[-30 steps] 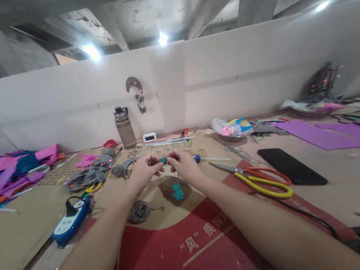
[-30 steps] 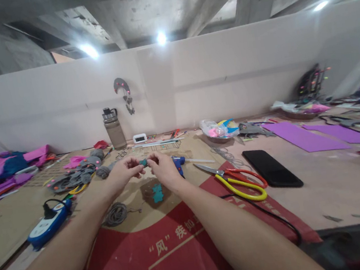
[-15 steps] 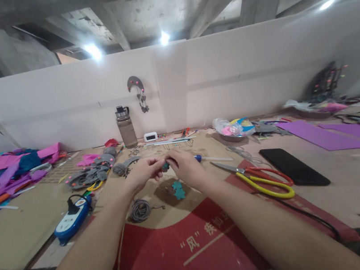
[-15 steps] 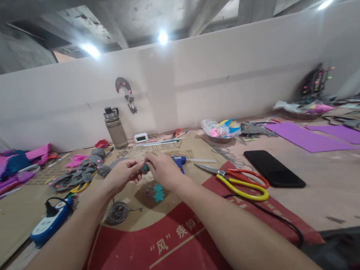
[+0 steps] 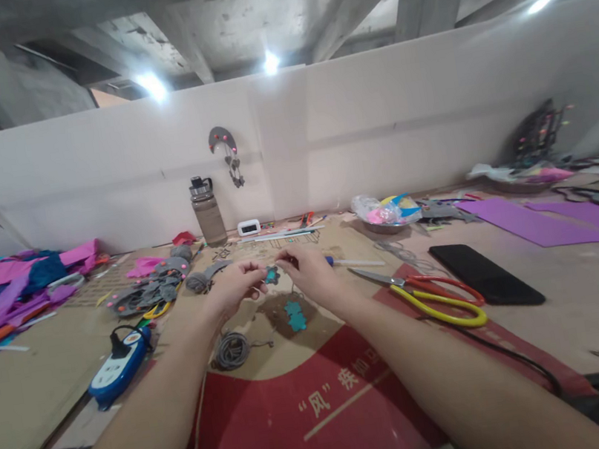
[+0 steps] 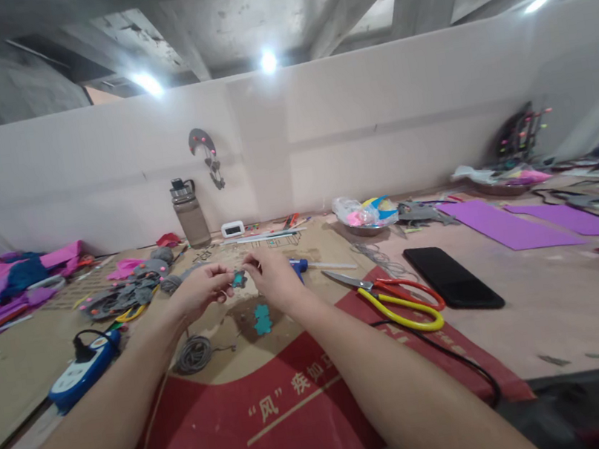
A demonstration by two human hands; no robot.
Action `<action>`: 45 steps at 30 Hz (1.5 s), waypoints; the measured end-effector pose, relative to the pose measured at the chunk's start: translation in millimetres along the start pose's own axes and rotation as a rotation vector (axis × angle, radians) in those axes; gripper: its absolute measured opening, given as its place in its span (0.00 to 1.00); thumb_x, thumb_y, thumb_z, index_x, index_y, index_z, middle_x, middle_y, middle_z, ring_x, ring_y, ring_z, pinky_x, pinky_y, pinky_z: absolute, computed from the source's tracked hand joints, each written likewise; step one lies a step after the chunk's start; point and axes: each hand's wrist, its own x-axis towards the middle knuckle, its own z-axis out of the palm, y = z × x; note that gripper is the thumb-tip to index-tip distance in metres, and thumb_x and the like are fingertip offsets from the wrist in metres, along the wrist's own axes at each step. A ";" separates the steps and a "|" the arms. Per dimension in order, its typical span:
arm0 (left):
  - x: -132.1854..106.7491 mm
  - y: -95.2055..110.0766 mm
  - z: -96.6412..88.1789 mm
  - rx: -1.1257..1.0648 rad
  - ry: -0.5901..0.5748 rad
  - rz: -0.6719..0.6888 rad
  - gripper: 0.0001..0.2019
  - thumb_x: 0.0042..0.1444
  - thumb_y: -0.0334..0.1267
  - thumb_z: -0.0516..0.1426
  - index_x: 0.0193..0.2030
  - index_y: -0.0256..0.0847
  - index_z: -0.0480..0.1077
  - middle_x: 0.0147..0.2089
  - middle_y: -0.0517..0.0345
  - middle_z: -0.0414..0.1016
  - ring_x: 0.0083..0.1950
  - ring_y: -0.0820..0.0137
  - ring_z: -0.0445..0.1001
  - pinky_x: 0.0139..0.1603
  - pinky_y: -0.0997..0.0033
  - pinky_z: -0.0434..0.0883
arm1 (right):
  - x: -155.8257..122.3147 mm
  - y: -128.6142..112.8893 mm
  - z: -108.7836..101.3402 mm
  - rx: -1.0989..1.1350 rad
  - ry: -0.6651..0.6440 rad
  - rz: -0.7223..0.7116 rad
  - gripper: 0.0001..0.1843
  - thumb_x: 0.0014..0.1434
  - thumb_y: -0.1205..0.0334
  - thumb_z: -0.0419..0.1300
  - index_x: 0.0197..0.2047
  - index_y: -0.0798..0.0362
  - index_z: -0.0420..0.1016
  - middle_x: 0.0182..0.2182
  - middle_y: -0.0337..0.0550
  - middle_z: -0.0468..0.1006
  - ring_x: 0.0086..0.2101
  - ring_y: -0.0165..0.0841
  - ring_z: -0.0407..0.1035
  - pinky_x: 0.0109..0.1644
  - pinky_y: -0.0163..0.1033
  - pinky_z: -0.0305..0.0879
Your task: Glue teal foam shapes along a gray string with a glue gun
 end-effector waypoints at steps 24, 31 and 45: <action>8.9 0.2 -18.1 -0.321 0.292 0.135 0.09 0.43 0.33 0.62 0.33 0.36 0.68 0.30 0.57 0.73 0.25 0.76 0.73 0.15 0.83 0.60 | 7.0 12.5 -21.8 -0.359 -0.042 0.271 0.16 0.61 0.56 0.46 0.39 0.55 0.72 0.35 0.47 0.76 0.36 0.33 0.68 0.38 0.35 0.58; 10.5 -1.9 -24.7 -0.398 0.377 0.126 0.12 0.39 0.33 0.64 0.30 0.36 0.67 0.24 0.63 0.69 0.21 0.80 0.67 0.16 0.83 0.59 | 1.8 41.2 -23.6 -0.685 -0.358 0.498 0.21 0.52 0.51 0.58 0.37 0.63 0.77 0.40 0.64 0.76 0.42 0.45 0.70 0.43 0.40 0.62; 12.7 -6.5 -28.1 -0.421 0.354 0.082 0.15 0.34 0.37 0.66 0.24 0.36 0.63 0.20 0.67 0.63 0.18 0.82 0.59 0.15 0.83 0.54 | 10.8 54.6 -29.2 -0.198 -0.188 0.585 0.08 0.44 0.58 0.62 0.23 0.55 0.72 0.15 0.41 0.71 0.17 0.30 0.64 0.19 0.32 0.54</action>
